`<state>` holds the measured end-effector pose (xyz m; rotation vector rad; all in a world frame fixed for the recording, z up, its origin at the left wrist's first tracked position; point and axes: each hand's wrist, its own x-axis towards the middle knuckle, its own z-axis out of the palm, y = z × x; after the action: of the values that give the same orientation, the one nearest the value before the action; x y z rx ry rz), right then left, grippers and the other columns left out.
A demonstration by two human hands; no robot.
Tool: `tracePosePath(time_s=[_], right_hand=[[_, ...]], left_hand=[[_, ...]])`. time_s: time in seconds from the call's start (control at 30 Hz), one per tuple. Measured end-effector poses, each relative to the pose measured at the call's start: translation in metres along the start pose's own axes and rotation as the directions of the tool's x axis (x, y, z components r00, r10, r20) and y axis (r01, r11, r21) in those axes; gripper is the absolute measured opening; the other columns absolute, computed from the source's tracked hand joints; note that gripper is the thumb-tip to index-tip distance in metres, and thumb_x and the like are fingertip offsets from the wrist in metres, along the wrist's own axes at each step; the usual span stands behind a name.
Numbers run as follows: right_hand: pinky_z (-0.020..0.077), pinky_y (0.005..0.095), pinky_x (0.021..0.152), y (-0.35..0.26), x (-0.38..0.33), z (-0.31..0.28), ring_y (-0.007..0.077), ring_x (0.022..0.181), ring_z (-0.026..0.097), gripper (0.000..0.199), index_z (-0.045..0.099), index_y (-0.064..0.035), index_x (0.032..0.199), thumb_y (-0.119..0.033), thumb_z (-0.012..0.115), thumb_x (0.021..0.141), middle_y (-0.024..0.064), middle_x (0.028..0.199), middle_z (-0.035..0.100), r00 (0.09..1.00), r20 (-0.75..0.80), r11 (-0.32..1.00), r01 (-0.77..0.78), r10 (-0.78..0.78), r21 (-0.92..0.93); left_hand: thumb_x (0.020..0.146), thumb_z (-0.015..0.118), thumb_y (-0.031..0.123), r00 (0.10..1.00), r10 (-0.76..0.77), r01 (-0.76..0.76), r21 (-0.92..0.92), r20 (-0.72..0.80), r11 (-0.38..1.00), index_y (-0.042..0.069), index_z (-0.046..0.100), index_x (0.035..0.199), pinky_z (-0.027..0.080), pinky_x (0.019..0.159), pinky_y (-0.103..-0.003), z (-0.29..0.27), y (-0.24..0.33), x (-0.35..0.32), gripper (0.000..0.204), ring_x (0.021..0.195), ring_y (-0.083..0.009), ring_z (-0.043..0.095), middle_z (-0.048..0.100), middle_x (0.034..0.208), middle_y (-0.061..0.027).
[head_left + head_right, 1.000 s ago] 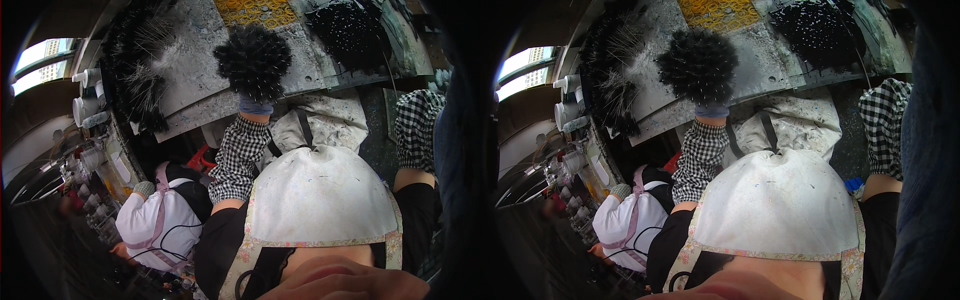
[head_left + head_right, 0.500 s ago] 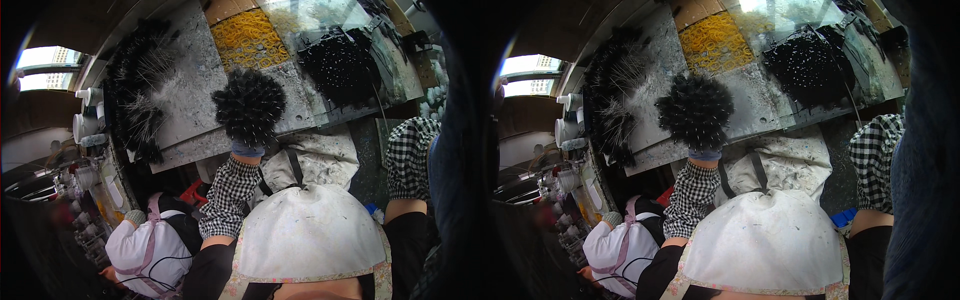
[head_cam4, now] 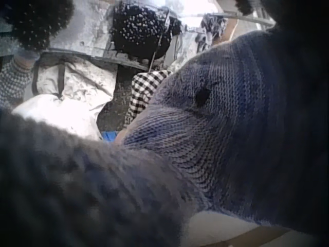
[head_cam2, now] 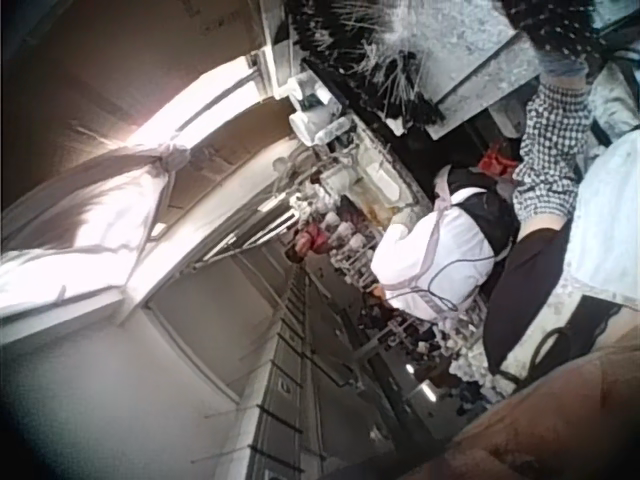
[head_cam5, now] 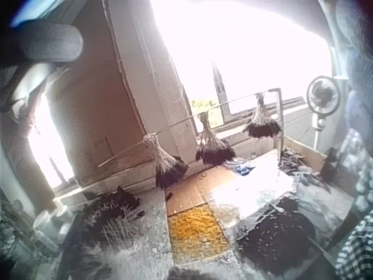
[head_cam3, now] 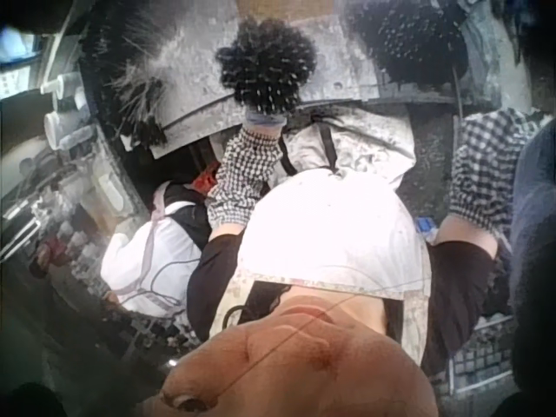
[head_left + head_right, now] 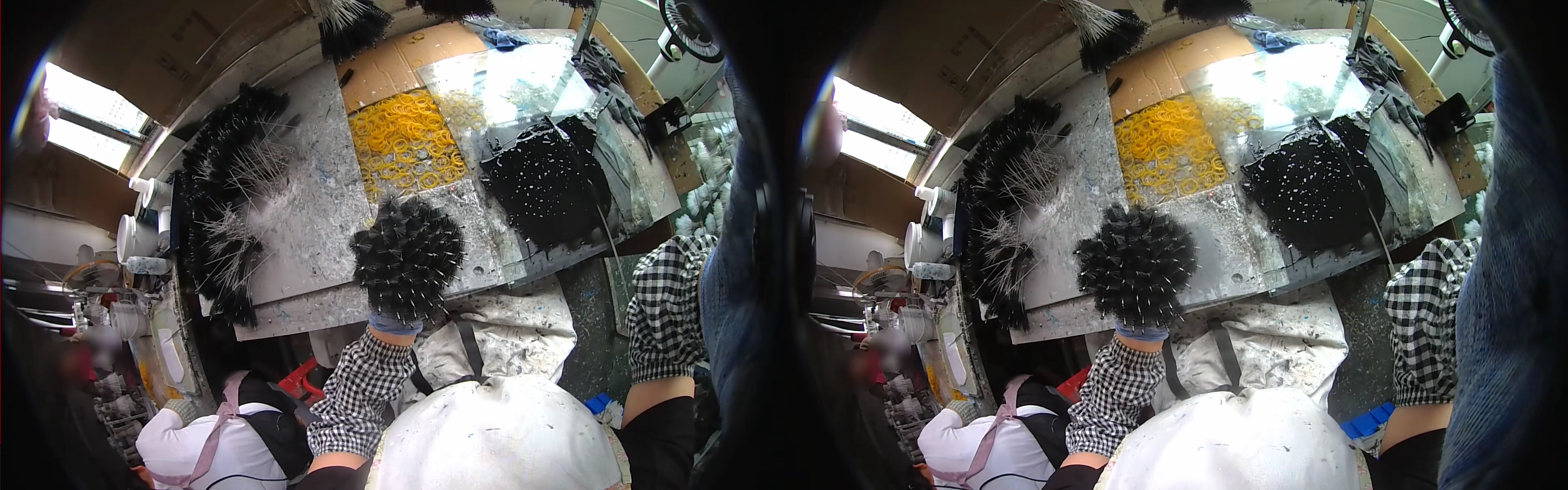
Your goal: Bundling and securing black bristles with rubber bands at a manufacturing workstation.
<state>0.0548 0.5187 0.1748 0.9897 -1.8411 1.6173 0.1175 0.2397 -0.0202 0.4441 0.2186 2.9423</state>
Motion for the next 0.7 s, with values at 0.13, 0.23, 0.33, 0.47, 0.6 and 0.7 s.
tracePosePath(time_s=[0.13,0.23,0.33,0.47,0.6,0.7], right_hand=[[0.0455,0.0369,0.105,0.014,-0.005,0.008,0.0238,0.119,0.06,0.063,0.054,0.0009,0.138,-0.045,0.068,0.098,0.016,0.131,0.063,0.999,0.029,0.998,0.011,-0.013,0.069],[0.045,0.0372,0.107,0.002,-0.008,0.004,0.0242,0.121,0.06,0.064,0.053,0.001,0.139,-0.046,0.068,0.098,0.0164,0.132,0.062,1.0,0.025,1.0,-0.002,0.001,0.02],[0.0446,0.0376,0.108,0.005,-0.009,0.009,0.0245,0.122,0.059,0.066,0.053,0.0011,0.14,-0.047,0.067,0.098,0.0167,0.133,0.062,0.999,0.031,0.998,-0.029,0.028,0.051],[0.0439,0.0381,0.109,0.002,0.007,0.001,0.025,0.124,0.059,0.068,0.052,0.0012,0.142,-0.048,0.067,0.098,0.0172,0.135,0.061,0.998,0.049,0.997,-0.045,0.042,0.064],[0.0432,0.0385,0.111,-0.015,0.016,-0.003,0.0254,0.127,0.058,0.069,0.051,0.0014,0.143,-0.049,0.067,0.098,0.0177,0.137,0.061,0.997,0.042,0.997,-0.069,0.068,0.025],[0.0427,0.0389,0.112,-0.007,0.021,0.007,0.0258,0.128,0.058,0.071,0.051,0.0015,0.144,-0.05,0.066,0.098,0.0181,0.138,0.06,0.996,0.065,0.99,-0.063,0.055,0.124]], left_hand=[[0.109,0.027,0.057,0.999,0.04,-0.043,0.165,0.02,0.985,0.019,0.034,0.161,0.02,0.126,-0.061,-0.01,0.01,-0.023,0.065,0.152,-0.0369,0.033,0.034,0.166,-0.0105],[0.109,0.028,0.056,0.999,0.02,-0.023,0.09,0.036,0.996,0.017,0.037,0.159,0.021,0.126,-0.061,0.007,0.004,-0.01,0.065,0.151,-0.0367,0.034,0.036,0.165,-0.0126],[0.109,0.027,0.057,0.998,0.068,-0.069,-0.008,-0.014,0.998,0.014,0.037,0.159,0.02,0.126,-0.061,0.01,0.007,-0.008,0.066,0.151,-0.037,0.034,0.035,0.165,-0.0145],[0.109,0.025,0.054,0.997,0.073,-0.06,-0.284,0.035,0.957,0.015,0.03,0.162,0.018,0.128,-0.058,-0.01,0.005,-0.008,0.066,0.153,-0.0357,0.031,0.03,0.167,-0.0137],[0.11,0.023,0.051,0.969,0.044,-0.04,-0.022,0.243,0.999,0.018,0.023,0.165,0.015,0.129,-0.055,-0.056,0.0,0.009,0.063,0.155,-0.0332,0.026,0.026,0.169,-0.0111],[0.111,0.023,0.05,0.988,0.089,-0.042,-0.341,0.124,0.939,0.019,0.023,0.165,0.014,0.13,-0.053,-0.05,0.019,-0.019,0.062,0.155,-0.031,0.026,0.028,0.169,-0.0081]])
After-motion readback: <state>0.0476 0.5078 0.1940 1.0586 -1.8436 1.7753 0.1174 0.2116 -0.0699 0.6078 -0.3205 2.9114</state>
